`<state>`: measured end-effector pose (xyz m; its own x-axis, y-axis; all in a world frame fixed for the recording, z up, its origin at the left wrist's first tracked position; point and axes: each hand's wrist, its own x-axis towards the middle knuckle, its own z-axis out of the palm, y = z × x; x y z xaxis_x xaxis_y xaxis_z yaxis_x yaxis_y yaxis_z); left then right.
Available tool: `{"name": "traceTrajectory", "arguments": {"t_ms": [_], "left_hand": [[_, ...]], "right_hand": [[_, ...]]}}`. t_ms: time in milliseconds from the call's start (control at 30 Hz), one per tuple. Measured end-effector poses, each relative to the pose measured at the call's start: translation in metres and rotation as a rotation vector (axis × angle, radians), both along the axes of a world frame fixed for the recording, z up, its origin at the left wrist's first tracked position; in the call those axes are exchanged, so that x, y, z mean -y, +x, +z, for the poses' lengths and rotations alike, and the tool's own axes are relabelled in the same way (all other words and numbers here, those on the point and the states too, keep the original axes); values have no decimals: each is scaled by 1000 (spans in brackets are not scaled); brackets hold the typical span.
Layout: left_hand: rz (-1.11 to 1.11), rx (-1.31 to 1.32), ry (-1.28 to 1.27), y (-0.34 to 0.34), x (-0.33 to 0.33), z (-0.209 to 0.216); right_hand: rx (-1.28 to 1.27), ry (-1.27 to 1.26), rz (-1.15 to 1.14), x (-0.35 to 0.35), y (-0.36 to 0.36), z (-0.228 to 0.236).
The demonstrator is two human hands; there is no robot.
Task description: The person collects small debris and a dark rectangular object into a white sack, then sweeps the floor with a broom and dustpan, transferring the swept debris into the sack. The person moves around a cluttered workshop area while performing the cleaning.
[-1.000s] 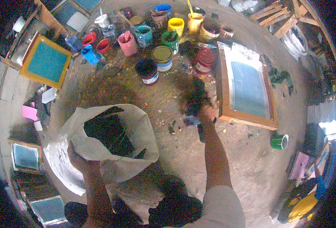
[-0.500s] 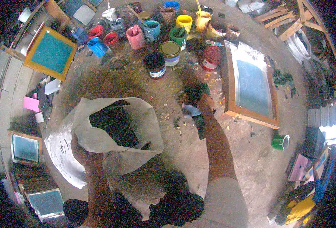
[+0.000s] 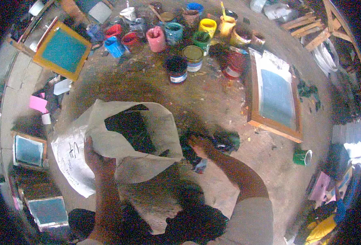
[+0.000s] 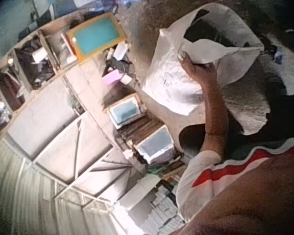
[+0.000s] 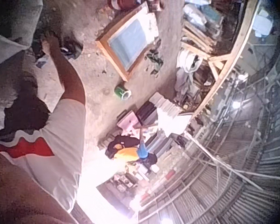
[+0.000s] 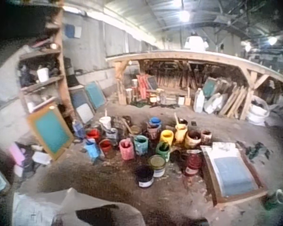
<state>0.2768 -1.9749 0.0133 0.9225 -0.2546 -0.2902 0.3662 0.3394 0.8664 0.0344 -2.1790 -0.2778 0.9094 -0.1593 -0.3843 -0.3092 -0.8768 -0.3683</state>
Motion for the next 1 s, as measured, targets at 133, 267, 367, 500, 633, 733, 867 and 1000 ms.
{"name": "traceTrajectory", "arguments": {"t_ms": [133,267,367,500,633,733,867,1000], "left_hand": [[-50,10,-8,9,-9,6],[-168,94,62,12,-14,21],[-277,144,37,10,-14,27],[-404,190,125,10,0,49],[-619,317,376,28,-14,87],[-662,330,418,33,-24,116],[-579,392,112,29,-50,109],[-663,329,-8,26,-63,99]], "right_hand": [[171,-100,-46,24,-9,-9],[515,197,-373,38,35,37],[696,305,-350,38,87,126],[854,385,-124,-29,179,176],[842,568,-111,-119,251,221],[694,484,-184,-152,282,191],[564,382,-237,-187,305,156],[491,294,-278,-193,306,136]]}}
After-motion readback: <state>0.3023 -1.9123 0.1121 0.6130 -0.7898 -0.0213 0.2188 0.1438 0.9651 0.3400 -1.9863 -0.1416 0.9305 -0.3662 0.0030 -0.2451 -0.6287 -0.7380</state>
